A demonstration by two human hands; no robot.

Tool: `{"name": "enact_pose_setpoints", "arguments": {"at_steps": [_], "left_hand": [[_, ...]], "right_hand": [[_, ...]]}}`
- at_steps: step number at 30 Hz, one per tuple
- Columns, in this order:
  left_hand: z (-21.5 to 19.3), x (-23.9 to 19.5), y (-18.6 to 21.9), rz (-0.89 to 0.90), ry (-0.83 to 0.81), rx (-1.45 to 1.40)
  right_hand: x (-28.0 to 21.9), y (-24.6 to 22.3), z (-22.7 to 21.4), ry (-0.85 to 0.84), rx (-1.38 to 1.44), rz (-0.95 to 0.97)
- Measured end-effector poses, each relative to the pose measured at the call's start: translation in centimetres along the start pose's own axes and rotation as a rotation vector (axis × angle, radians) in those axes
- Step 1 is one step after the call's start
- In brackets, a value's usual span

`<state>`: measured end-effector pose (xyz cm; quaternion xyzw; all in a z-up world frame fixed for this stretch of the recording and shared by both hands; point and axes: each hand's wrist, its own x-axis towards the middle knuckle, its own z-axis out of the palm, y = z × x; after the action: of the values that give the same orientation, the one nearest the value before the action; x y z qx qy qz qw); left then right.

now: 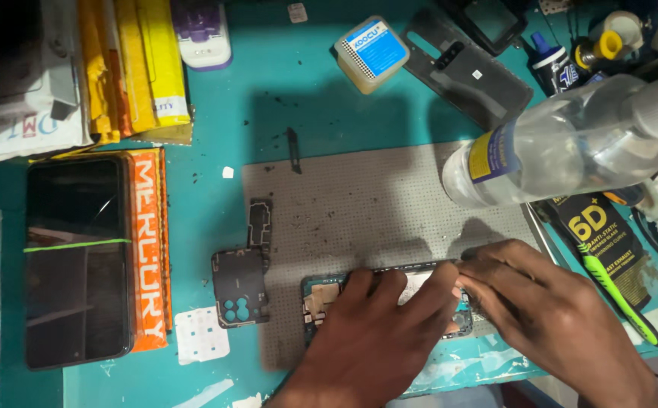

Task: The person cleans a small electronic component with a brush and spray, then places it into a disassembled smartphone chassis. They continue to adjust internal parts and connectors within the phone body.

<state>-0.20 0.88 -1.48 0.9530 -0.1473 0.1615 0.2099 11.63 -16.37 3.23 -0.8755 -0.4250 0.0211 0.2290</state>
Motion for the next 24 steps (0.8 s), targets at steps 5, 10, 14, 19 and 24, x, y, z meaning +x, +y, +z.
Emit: {"name": "enact_pose_setpoints", "arguments": {"at_steps": [5, 10, 14, 19, 24], "left_hand": [[0.3, -0.1, 0.1, -0.001, -0.006, 0.009], [0.5, -0.4, 0.1, 0.005, 0.026, -0.002], [0.5, -0.6, 0.0, 0.018, 0.025, -0.015], [0.3, -0.5, -0.2, 0.027, 0.005, -0.041], [0.2, -0.5, -0.2, 0.029, -0.015, -0.036]], "right_hand": [[-0.5, 0.0, 0.5, 0.029, -0.084, -0.044], [-0.7, 0.7, 1.0, 0.017, -0.163, -0.095], [-0.9, 1.1, 1.6, 0.027, -0.175, -0.092], [-1.0, 1.6, 1.9, 0.071, -0.037, -0.074], [-0.9, 1.4, 1.7, 0.120, 0.098, -0.026]]}}
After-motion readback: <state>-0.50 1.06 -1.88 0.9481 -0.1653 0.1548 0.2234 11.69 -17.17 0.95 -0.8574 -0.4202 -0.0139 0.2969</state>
